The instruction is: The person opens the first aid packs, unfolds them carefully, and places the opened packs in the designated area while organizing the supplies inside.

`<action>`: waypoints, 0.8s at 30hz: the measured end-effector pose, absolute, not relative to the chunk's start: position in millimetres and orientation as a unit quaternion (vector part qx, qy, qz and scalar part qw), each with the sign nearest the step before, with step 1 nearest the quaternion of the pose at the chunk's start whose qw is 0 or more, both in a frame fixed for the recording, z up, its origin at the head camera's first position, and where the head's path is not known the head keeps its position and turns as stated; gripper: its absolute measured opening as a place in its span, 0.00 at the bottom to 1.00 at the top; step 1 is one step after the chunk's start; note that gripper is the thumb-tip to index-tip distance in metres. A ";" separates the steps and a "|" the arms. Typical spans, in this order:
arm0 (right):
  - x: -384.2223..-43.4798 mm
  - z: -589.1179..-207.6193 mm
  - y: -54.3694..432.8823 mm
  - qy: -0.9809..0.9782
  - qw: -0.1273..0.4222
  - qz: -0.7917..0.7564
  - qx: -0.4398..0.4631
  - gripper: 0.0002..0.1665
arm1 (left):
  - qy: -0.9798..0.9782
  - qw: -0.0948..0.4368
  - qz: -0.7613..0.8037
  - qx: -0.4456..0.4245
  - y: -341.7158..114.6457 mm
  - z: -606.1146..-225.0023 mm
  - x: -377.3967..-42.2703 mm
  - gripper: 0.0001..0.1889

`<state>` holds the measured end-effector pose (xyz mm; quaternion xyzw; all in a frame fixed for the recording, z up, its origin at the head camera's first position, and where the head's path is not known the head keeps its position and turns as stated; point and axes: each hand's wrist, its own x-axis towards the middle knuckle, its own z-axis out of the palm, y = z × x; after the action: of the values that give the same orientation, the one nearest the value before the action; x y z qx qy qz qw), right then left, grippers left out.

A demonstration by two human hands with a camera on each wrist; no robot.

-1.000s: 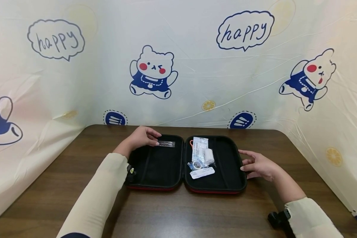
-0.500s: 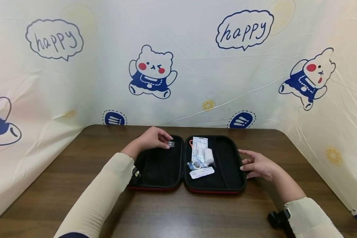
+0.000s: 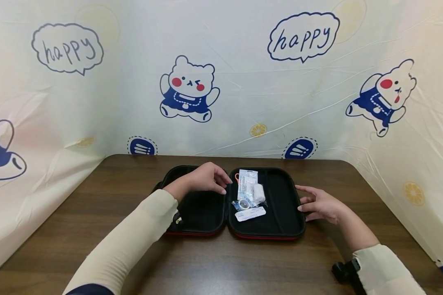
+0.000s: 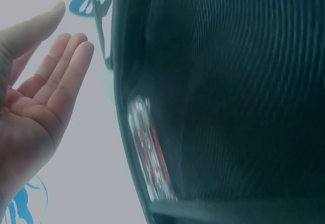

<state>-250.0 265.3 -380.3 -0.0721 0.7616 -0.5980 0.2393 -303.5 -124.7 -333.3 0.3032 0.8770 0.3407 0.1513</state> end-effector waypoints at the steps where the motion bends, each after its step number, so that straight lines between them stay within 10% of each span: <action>1: -249.9 -380.3 265.2 0.762 0.239 -0.598 -0.073 0.51 | 0.876 0.157 0.337 0.308 -121.6 -333.6 -301.7 0.15; 24: -250.0 -380.6 265.6 0.759 0.241 -0.601 -0.071 0.50 | 0.885 0.150 0.193 0.396 -78.2 -353.9 -288.2 0.20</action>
<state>-250.0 265.6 -380.6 -0.0712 0.7591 -0.6007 0.2406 -288.2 -78.2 -353.9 0.3958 0.8851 0.1930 0.1505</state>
